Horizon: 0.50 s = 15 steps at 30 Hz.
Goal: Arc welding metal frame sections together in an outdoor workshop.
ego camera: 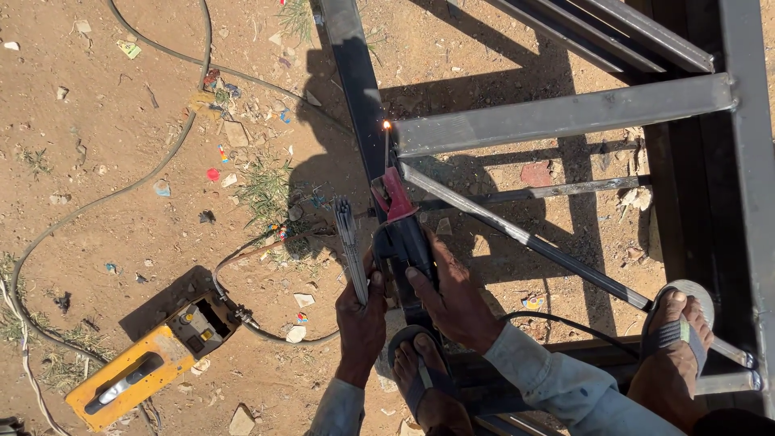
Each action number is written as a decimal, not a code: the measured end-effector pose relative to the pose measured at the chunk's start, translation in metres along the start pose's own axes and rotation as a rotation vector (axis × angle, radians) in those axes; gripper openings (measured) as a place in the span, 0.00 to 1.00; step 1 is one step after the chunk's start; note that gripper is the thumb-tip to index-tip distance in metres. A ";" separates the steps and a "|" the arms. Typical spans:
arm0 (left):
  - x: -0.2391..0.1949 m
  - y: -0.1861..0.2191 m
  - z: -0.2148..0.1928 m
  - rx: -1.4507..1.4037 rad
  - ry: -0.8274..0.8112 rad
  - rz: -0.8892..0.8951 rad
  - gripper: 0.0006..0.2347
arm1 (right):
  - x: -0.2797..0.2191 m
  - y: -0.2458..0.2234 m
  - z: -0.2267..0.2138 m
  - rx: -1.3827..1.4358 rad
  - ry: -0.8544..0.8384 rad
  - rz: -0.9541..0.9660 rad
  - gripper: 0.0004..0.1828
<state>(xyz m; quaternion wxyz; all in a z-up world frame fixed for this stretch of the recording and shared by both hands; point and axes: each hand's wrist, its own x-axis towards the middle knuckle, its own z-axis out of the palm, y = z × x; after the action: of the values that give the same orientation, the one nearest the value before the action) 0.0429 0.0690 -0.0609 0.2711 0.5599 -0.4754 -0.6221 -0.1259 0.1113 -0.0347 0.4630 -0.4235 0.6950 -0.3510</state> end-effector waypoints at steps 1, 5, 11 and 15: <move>0.000 0.001 0.000 -0.007 0.000 -0.008 0.19 | -0.001 0.002 0.001 -0.003 -0.001 -0.010 0.39; 0.000 0.003 -0.001 0.014 -0.002 -0.012 0.19 | -0.001 0.004 0.001 -0.042 0.037 -0.132 0.39; 0.000 0.001 0.000 -0.036 -0.006 -0.039 0.20 | 0.000 0.010 0.003 -0.053 -0.003 -0.056 0.41; 0.000 0.001 0.000 -0.032 -0.013 -0.025 0.20 | 0.002 0.005 0.001 -0.034 -0.008 -0.062 0.41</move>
<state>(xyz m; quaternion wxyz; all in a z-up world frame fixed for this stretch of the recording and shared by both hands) 0.0431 0.0682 -0.0605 0.2691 0.5574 -0.4600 -0.6366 -0.1263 0.1117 -0.0403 0.4472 -0.4540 0.6857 -0.3516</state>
